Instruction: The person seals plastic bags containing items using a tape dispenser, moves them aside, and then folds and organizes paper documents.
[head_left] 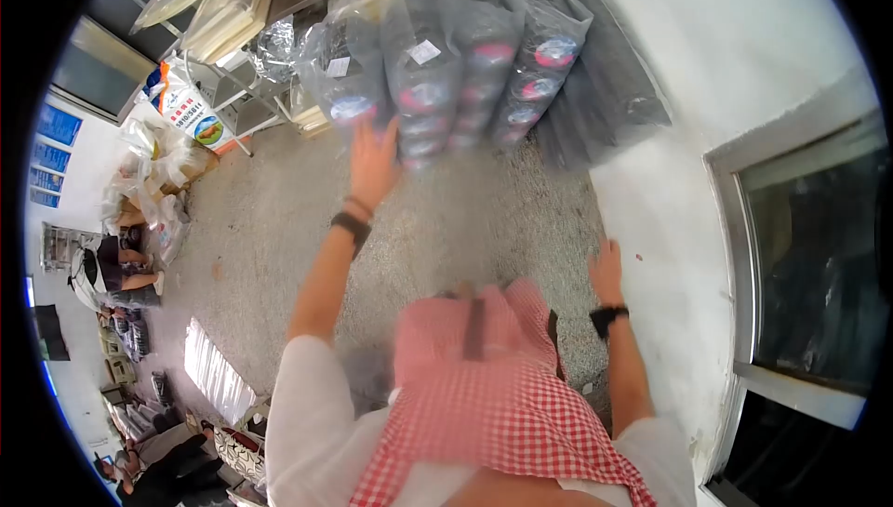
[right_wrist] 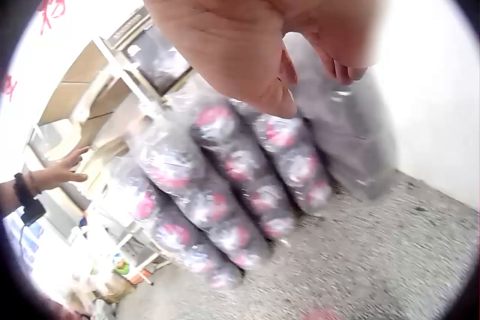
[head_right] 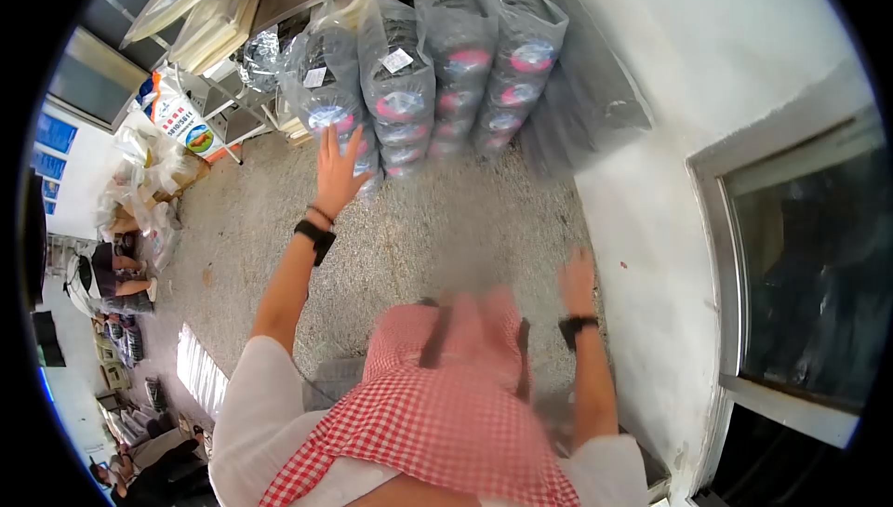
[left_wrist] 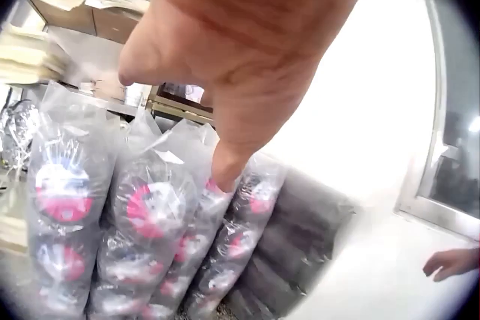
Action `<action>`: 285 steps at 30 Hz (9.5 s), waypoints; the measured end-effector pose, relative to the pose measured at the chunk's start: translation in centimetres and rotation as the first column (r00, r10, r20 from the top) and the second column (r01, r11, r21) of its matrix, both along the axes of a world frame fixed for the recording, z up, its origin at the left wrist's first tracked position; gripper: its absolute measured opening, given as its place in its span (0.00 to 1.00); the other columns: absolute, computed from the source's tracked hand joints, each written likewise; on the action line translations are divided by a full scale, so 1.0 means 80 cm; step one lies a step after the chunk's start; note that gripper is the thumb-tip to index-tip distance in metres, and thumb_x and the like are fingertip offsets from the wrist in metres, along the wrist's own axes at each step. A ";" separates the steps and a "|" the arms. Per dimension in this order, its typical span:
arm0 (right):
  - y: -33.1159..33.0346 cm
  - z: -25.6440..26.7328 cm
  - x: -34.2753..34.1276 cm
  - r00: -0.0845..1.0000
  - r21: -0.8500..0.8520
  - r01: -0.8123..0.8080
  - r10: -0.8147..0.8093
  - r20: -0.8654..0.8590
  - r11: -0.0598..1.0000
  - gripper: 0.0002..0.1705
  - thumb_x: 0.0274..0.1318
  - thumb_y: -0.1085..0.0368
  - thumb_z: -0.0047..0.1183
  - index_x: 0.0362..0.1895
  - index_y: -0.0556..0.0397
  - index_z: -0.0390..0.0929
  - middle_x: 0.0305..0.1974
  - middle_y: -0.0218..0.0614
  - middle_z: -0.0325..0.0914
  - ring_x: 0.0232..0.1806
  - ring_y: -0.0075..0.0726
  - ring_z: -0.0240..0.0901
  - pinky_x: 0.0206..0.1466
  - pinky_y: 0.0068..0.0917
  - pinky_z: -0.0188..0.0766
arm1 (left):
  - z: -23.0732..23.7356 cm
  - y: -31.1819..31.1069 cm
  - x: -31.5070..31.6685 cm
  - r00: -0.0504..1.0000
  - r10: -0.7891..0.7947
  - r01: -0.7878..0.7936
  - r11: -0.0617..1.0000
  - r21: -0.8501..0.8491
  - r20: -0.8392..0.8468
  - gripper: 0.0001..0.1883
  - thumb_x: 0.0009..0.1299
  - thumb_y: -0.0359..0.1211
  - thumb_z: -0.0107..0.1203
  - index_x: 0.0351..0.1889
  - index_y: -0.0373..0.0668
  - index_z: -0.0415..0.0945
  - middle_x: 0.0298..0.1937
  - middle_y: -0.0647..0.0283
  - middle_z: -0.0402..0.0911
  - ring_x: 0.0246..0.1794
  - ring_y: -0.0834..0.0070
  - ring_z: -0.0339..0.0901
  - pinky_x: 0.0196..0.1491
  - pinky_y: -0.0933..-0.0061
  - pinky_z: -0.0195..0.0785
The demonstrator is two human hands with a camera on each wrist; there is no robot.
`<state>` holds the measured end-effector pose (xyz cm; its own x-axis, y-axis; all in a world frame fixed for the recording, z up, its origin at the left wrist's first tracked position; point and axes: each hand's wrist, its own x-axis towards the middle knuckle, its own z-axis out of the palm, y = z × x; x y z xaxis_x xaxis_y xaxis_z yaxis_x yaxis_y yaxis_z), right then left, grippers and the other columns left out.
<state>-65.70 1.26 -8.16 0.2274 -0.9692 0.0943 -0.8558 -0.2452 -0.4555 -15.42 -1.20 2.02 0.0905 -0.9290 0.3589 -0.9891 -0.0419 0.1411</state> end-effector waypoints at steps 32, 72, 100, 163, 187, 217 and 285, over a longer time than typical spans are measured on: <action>-0.569 0.057 0.301 0.824 0.183 -0.494 0.525 -0.212 0.850 0.15 0.48 0.51 0.53 0.29 0.47 0.81 0.31 0.40 0.79 0.38 0.50 0.76 0.38 0.45 0.71 | -0.140 -0.208 0.140 0.760 0.330 -0.240 0.943 0.230 -0.560 0.23 0.71 0.44 0.49 0.28 0.30 0.75 0.15 0.59 0.73 0.16 0.73 0.63 0.24 0.68 0.59; 0.303 0.084 -0.506 0.875 0.081 -0.173 0.191 -0.444 0.982 0.03 0.39 0.62 0.56 0.20 0.44 0.79 0.22 0.37 0.77 0.31 0.43 0.76 0.37 0.37 0.70 | -0.103 0.537 -0.608 0.347 0.136 0.669 0.658 0.346 -0.928 0.20 0.73 0.43 0.45 0.22 0.40 0.73 0.18 0.72 0.69 0.18 0.84 0.65 0.20 0.75 0.58; 0.742 0.051 -0.006 0.552 0.281 0.766 -0.815 0.176 0.579 0.10 0.46 0.60 0.53 0.24 0.53 0.77 0.22 0.49 0.75 0.27 0.57 0.74 0.32 0.46 0.72 | -0.131 0.293 -0.167 0.740 -0.672 0.567 0.638 0.520 0.017 0.28 0.62 0.53 0.57 0.48 0.41 0.69 0.32 0.54 0.76 0.31 0.64 0.74 0.34 0.62 0.66; 0.997 0.188 0.019 0.937 0.117 0.350 -0.346 -0.058 0.929 0.01 0.44 0.68 0.48 0.26 0.49 0.70 0.23 0.30 0.71 0.28 0.34 0.72 0.35 0.27 0.71 | -0.086 0.709 -0.485 -0.590 -0.785 0.684 -0.611 0.399 -0.191 0.29 0.65 0.53 0.50 0.66 0.68 0.60 0.73 0.67 0.51 0.72 0.62 0.47 0.70 0.45 0.34; 0.943 0.139 0.063 0.869 0.170 0.491 -0.468 -0.158 0.854 0.09 0.40 0.62 0.53 0.28 0.52 0.74 0.32 0.41 0.72 0.39 0.38 0.72 0.40 0.35 0.68 | -0.027 0.696 -0.532 -0.252 -0.908 0.852 -0.372 0.368 -0.335 0.11 0.59 0.27 0.51 0.41 0.39 0.74 0.52 0.58 0.75 0.49 0.59 0.74 0.49 0.61 0.67; 0.982 0.161 -0.076 0.878 0.104 0.478 -0.478 -0.025 0.872 0.18 0.43 0.51 0.59 0.31 0.51 0.78 0.30 0.37 0.79 0.35 0.44 0.77 0.41 0.37 0.71 | -0.077 0.728 -0.468 -0.022 -0.446 0.785 -0.561 0.261 -0.895 0.12 0.68 0.34 0.47 0.44 0.37 0.77 0.49 0.55 0.79 0.44 0.56 0.77 0.46 0.65 0.69; 0.992 0.035 0.226 0.027 0.691 0.682 -0.952 0.304 0.240 0.21 0.57 0.52 0.50 0.40 0.59 0.71 0.26 0.49 0.76 0.30 0.47 0.75 0.38 0.37 0.68 | -0.129 0.644 -0.544 -0.042 -0.744 0.878 -0.347 0.331 -0.667 0.16 0.57 0.46 0.61 0.24 0.43 0.82 0.34 0.57 0.77 0.43 0.62 0.70 0.47 0.64 0.63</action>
<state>-47.61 80.60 -5.34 -0.7235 -0.4316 -0.5388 0.1427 0.6701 -0.7284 -58.93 50.36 -8.31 -0.9905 0.0496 -0.1286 -0.0625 0.6698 0.7399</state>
